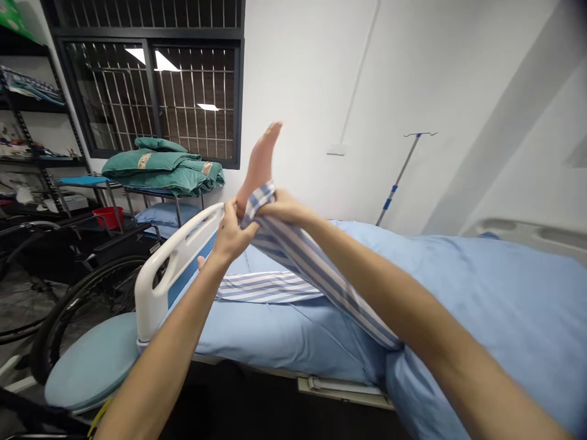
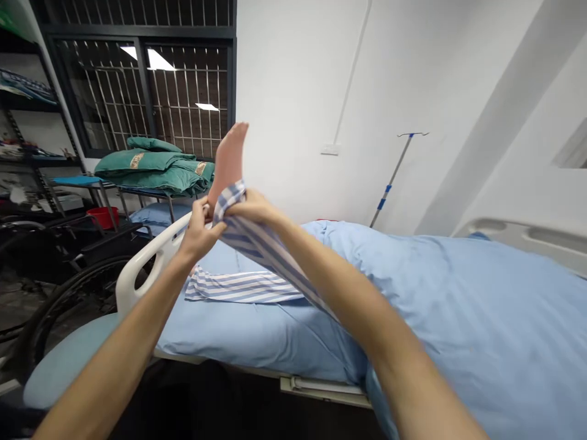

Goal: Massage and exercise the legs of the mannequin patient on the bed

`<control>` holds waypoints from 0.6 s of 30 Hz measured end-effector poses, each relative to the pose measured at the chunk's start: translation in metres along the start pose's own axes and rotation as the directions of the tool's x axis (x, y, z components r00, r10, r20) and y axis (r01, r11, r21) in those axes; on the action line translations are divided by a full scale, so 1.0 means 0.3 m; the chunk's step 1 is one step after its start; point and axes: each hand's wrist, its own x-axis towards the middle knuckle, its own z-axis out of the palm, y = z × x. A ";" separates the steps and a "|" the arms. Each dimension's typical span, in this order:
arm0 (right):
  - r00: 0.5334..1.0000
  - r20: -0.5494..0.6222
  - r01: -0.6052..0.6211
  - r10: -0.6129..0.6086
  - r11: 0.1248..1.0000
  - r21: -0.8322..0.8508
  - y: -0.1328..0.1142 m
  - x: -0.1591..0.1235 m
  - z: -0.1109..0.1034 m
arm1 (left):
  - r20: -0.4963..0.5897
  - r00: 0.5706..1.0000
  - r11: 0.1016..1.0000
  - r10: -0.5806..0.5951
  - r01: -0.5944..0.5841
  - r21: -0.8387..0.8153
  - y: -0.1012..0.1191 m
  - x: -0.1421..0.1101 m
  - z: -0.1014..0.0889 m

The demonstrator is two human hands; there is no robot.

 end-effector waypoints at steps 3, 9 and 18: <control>0.994 -0.097 -0.042 0.047 0.998 0.056 -0.050 -0.038 -0.187 | 0.054 0.988 0.989 0.148 -0.146 -0.034 0.138 0.091 0.099; 0.990 -0.113 -0.070 0.082 0.992 0.105 -0.064 -0.054 -0.267 | 0.087 0.973 0.977 0.215 -0.215 0.000 0.188 0.138 0.136; 0.992 0.123 0.007 -0.023 0.992 0.129 0.045 0.095 0.206 | 0.141 0.980 0.953 -0.140 0.172 -0.249 -0.185 -0.034 -0.136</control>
